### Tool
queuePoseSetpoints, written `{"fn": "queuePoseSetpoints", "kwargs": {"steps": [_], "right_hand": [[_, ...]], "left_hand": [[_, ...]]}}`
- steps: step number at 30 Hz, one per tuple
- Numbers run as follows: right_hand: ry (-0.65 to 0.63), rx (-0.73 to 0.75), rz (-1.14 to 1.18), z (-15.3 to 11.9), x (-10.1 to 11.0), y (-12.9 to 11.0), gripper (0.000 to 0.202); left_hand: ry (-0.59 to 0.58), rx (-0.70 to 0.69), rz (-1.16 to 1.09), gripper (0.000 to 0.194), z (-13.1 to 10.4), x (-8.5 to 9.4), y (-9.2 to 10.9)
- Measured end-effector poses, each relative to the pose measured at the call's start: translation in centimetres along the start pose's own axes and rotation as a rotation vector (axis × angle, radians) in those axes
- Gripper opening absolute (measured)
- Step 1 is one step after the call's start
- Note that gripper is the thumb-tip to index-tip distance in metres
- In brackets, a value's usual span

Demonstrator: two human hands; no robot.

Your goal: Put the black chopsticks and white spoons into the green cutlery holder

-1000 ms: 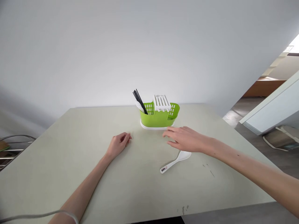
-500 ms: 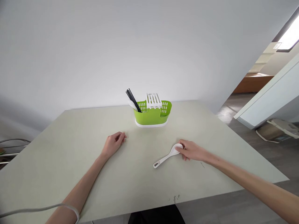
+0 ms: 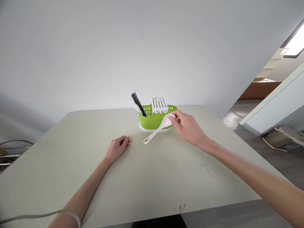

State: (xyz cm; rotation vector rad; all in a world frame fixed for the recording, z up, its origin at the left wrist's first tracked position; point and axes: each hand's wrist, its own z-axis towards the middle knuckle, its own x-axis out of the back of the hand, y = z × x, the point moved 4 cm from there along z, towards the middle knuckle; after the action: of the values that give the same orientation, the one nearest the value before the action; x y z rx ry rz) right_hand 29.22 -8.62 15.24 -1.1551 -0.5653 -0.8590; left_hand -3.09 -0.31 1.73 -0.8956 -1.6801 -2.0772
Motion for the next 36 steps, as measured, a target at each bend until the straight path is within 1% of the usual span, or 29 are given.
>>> {"fn": "queuePoseSetpoints", "kwargs": {"steps": [2,4,5,7,11,18,24,30,36], "right_hand": [[0.188,0.113,-0.151,1.9,1.4,-2.0,0.037],[0.324,0.222,-0.294,3.6,2.0,-3.5,0.036],[0.361,0.268,-0.358,4.3,2.0,-4.1,0.036],[0.388,0.335,-0.469,5.5,1.5,-5.0,0.038],[0.385,0.394,-0.621,7.4,0.2,-6.0,0.040],[0.328,0.435,-0.740,9.0,-2.2,-6.5,0.040],[0.209,0.605,-0.792,9.0,-5.3,-7.3,0.035],[0.133,0.620,-0.779,9.1,-7.4,-7.3,0.036],[0.079,0.672,-0.747,8.8,-8.7,-7.0,0.034]], "left_hand": [[0.003,-0.008,0.000,0.045,-0.1,0.1,0.1],[0.004,-0.014,-0.002,0.045,-0.1,0.1,0.2],[0.003,-0.017,-0.003,0.045,-0.2,0.2,0.2],[0.001,-0.023,-0.004,0.045,-0.2,0.2,0.1],[-0.015,-0.038,-0.009,0.044,-0.1,0.1,-0.2],[-0.036,-0.040,0.005,0.042,0.2,0.0,-0.5],[-0.044,-0.046,0.017,0.042,0.2,0.0,-0.3],[-0.043,-0.060,0.010,0.045,0.3,-0.1,-0.7],[-0.041,-0.062,0.024,0.045,0.3,-0.2,-0.8]]}}
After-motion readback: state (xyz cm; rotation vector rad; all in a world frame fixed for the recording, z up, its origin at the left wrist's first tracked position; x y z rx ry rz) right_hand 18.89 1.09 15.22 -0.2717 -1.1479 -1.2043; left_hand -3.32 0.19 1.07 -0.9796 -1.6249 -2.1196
